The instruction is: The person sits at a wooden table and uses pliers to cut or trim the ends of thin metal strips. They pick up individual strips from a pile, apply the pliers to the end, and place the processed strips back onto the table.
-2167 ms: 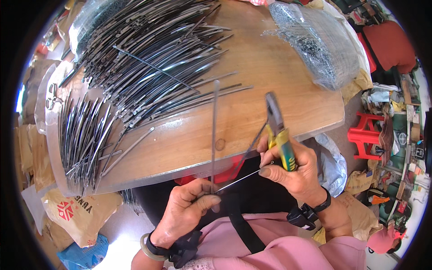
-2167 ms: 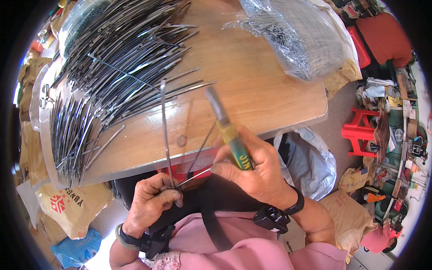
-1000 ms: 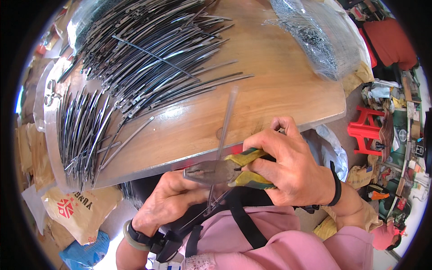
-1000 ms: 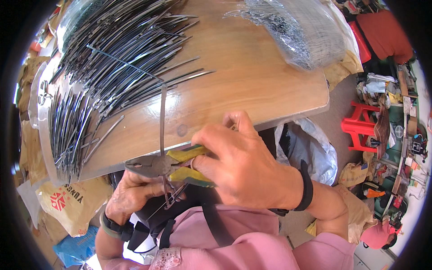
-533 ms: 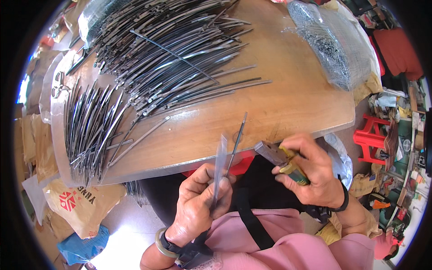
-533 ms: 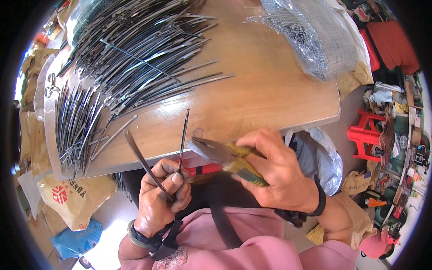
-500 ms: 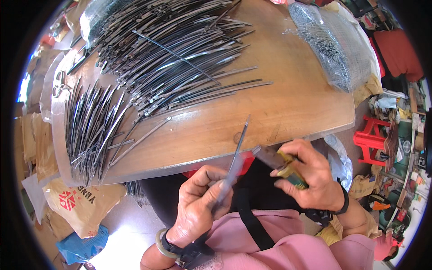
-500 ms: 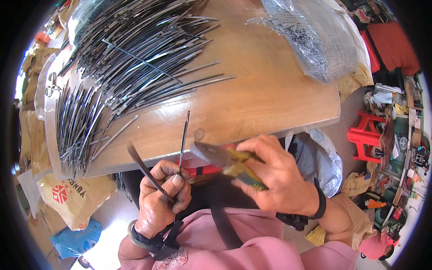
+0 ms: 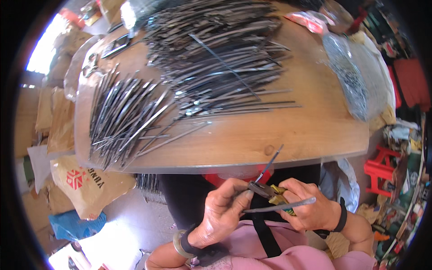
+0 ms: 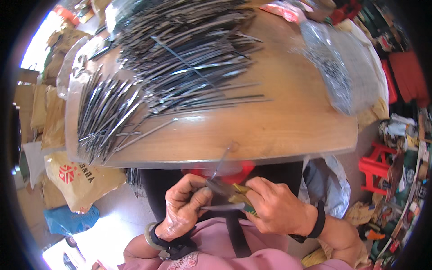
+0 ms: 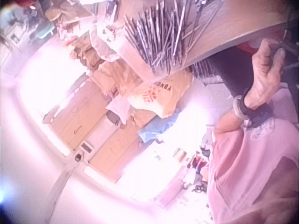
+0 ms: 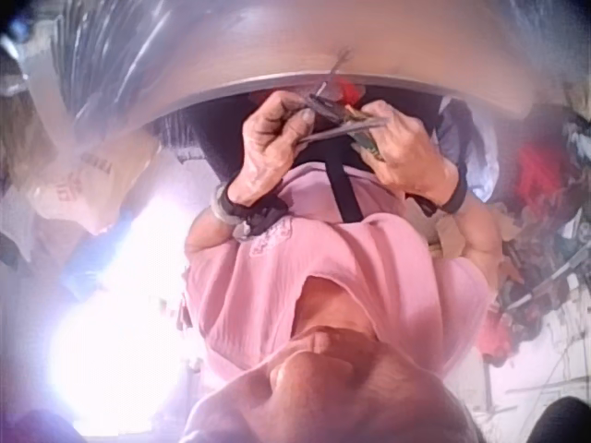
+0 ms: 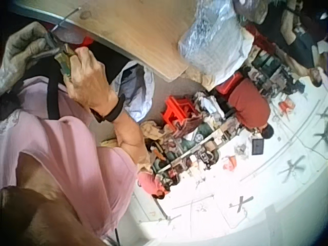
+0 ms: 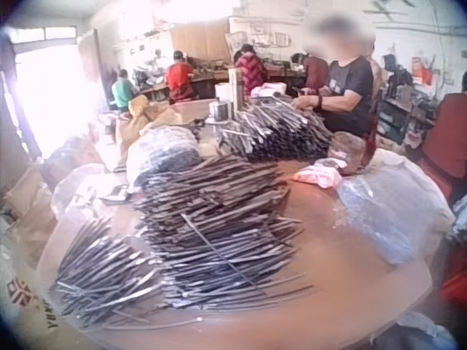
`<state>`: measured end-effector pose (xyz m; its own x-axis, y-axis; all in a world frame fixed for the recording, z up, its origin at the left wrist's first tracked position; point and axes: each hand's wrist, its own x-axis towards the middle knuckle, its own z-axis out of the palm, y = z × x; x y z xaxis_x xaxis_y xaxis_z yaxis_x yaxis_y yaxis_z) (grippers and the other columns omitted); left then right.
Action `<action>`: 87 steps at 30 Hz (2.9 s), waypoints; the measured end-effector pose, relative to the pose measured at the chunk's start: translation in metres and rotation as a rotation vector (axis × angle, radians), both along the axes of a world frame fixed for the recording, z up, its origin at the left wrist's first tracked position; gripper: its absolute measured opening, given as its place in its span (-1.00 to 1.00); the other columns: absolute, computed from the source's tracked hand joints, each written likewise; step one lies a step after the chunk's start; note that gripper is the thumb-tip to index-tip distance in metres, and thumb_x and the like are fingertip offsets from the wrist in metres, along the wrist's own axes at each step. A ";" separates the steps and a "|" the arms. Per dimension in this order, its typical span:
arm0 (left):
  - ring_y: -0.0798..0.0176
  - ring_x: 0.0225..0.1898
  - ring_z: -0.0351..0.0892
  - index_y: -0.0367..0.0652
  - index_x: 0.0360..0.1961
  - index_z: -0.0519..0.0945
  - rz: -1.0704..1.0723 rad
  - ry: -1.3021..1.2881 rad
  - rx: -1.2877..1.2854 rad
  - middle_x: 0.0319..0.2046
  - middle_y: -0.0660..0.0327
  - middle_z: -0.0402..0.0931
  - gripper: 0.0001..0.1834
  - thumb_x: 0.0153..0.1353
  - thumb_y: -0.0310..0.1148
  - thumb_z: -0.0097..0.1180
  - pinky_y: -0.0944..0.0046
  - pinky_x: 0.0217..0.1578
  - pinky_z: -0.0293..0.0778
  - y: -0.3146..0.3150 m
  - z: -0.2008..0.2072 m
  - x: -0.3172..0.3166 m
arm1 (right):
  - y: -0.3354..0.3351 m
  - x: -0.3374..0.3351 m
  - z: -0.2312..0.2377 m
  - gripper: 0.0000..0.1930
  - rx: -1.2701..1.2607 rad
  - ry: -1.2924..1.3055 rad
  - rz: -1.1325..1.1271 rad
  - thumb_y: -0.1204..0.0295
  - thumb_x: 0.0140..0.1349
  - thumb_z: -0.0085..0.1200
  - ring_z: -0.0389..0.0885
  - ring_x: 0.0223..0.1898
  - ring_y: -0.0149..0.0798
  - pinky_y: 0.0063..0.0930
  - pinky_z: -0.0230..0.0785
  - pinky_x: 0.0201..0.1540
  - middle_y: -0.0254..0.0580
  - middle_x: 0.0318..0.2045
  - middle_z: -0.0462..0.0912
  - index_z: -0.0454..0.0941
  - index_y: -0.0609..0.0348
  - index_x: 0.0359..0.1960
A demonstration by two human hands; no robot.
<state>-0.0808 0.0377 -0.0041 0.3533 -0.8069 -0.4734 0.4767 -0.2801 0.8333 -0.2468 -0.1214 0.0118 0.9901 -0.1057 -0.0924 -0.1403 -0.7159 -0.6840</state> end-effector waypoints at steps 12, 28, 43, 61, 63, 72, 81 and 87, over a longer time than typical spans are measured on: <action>0.55 -0.44 0.40 -0.24 -0.24 0.57 0.460 -0.701 0.139 -0.51 0.37 0.48 -0.96 0.33 -0.53 0.08 0.50 -0.48 0.30 0.047 0.024 0.157 | -0.047 0.040 0.000 -0.72 -0.042 -0.222 -0.591 0.31 0.26 0.15 0.57 -0.43 -0.07 -0.28 0.38 -0.33 -0.02 -0.36 0.53 0.52 0.36 -0.27; -0.11 0.10 0.32 -0.27 0.14 0.46 -0.196 -1.820 0.188 0.05 -0.05 0.37 -0.40 0.01 -0.41 0.25 -0.07 0.18 0.14 0.012 0.017 0.172 | -0.089 0.003 -0.012 -0.73 0.027 -0.198 -0.862 0.32 0.16 0.20 0.54 -0.36 -0.18 -0.30 0.35 -0.25 -0.11 -0.41 0.54 0.54 0.35 -0.42; 0.01 -0.24 0.46 -0.28 -0.17 0.59 -0.113 -1.769 -0.489 -0.33 0.10 0.48 -0.66 -0.07 -0.65 0.19 0.08 -0.20 0.37 -0.101 0.053 0.154 | -0.181 0.067 0.055 -0.84 -0.532 -0.366 -0.543 0.47 0.07 0.20 0.60 -0.27 0.00 -0.25 0.47 -0.17 -0.03 -0.29 0.55 0.59 0.30 -0.35; -0.15 -0.02 0.37 -0.25 -0.32 0.47 -0.399 -2.172 -0.068 -0.13 -0.09 0.40 -0.81 -0.03 -0.61 0.03 -0.11 0.03 0.29 -0.167 0.067 0.134 | -0.179 0.010 0.108 -0.77 -0.722 -0.740 -0.396 0.61 -0.21 0.20 0.56 -0.27 -0.03 -0.36 0.47 -0.26 0.06 -0.13 0.51 0.50 0.36 -0.42; -0.17 -0.01 0.37 -0.23 -0.28 0.46 -0.503 -2.150 0.117 -0.14 -0.07 0.40 -0.79 0.02 -0.65 -0.02 -0.06 0.02 0.33 -0.165 0.079 0.131 | -0.162 0.000 0.123 -0.78 -0.600 -0.852 -0.481 0.66 -0.12 0.26 0.61 -0.36 -0.12 -0.50 0.47 -0.33 0.06 -0.13 0.54 0.53 0.38 -0.38; -0.11 -0.25 0.47 -0.22 -0.30 0.53 -0.361 -1.992 0.167 -0.31 -0.02 0.46 -0.90 0.14 -0.59 0.04 -0.02 -0.23 0.41 -0.156 0.108 0.124 | -0.130 -0.068 0.058 -0.82 -0.010 -0.755 -0.759 0.66 -0.02 0.25 0.66 -0.32 -0.11 -0.38 0.48 -0.27 -0.05 -0.21 0.60 0.63 0.31 -0.33; 0.19 -0.65 0.52 -0.18 -0.02 0.46 0.230 -0.159 0.243 -0.39 0.04 0.58 -0.68 0.17 -0.49 0.10 0.29 -0.72 0.43 -0.058 0.080 0.073 | -0.104 -0.107 0.013 -0.90 0.778 -0.653 -1.174 0.52 0.17 0.21 0.56 -0.18 -0.30 -0.39 0.40 -0.10 -0.17 -0.19 0.59 0.62 0.28 -0.31; 0.24 -0.22 0.60 -0.14 0.24 0.42 0.226 0.275 -0.062 -0.07 0.18 0.57 -0.36 0.08 -0.71 0.11 0.25 -0.28 0.60 0.011 0.077 0.004 | -0.087 -0.109 0.005 -0.86 1.769 -0.953 -1.031 0.40 0.14 0.28 0.43 -0.21 -0.33 -0.42 0.32 -0.24 -0.24 -0.12 0.46 0.60 0.15 -0.34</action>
